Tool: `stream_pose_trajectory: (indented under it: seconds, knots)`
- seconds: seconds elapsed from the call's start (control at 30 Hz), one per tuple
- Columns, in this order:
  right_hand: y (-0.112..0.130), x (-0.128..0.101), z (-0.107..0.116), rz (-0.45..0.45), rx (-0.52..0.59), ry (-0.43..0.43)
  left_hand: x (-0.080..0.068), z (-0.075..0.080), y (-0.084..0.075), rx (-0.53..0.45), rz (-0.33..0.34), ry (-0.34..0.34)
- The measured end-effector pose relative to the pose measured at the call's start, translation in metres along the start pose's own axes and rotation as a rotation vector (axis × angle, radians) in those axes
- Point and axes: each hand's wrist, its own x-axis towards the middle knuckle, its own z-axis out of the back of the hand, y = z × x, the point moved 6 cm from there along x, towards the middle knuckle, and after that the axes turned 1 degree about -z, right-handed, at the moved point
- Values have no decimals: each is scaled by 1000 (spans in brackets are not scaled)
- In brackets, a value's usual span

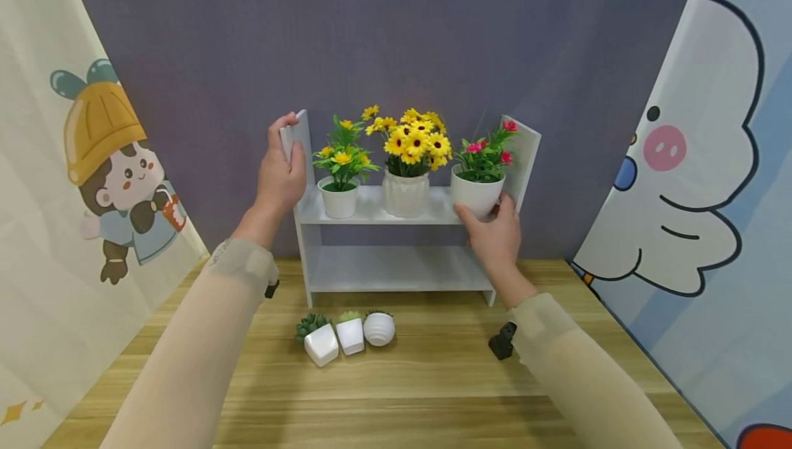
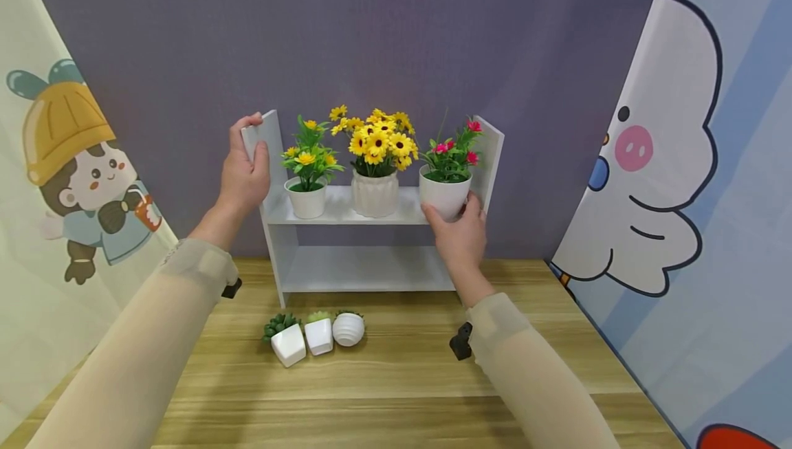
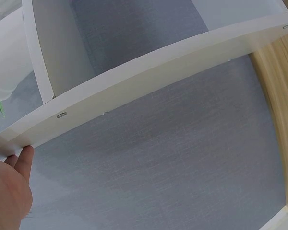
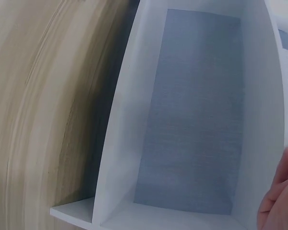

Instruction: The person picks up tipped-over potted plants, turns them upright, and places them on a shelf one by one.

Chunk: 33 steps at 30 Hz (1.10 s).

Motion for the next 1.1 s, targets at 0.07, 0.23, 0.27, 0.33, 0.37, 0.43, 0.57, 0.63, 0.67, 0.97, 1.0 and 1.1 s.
stream_pose_trajectory:
  seconds: [0.07, 0.23, 0.27, 0.33, 0.37, 0.43, 0.57, 0.63, 0.67, 0.97, 1.0, 1.1]
  knots:
    - [0, 1, -1, 1, -2, -2, 0, 0, 0, 3, 0, 0]
    - [1, 1, -4, -3, -2, -8, 1, 0, 0, 8, -2, -2]
    - [1, 1, -4, -3, -2, -11, 1, 0, 0, 8, -2, 0]
    - [2, 2, -5, -4, -1, -16, 1, 0, 0, 7, 0, 2]
    - [2, 2, -5, -4, 0, -19, 1, 0, 0, 4, -1, 2]
    - [2, 2, -6, -8, 3, -21, 0, 0, 0, 2, 0, 0]
    - [2, 1, -7, -19, 12, -25, 0, 0, 1, 0, -1, 2]
    - [2, 0, -7, -25, 17, -29, 0, 0, 1, 0, -2, 5]
    - [2, 0, -6, -28, 21, -32, 0, -1, 1, 0, -3, 7]
    - [2, -6, -2, -47, 52, -12, -1, -1, 1, 3, -1, 8]
    - [3, -8, 0, -45, 54, -11, 0, -1, 1, 4, 0, 6]
    - [5, -14, 7, -35, 65, -8, 0, -1, 1, 5, 2, -1]
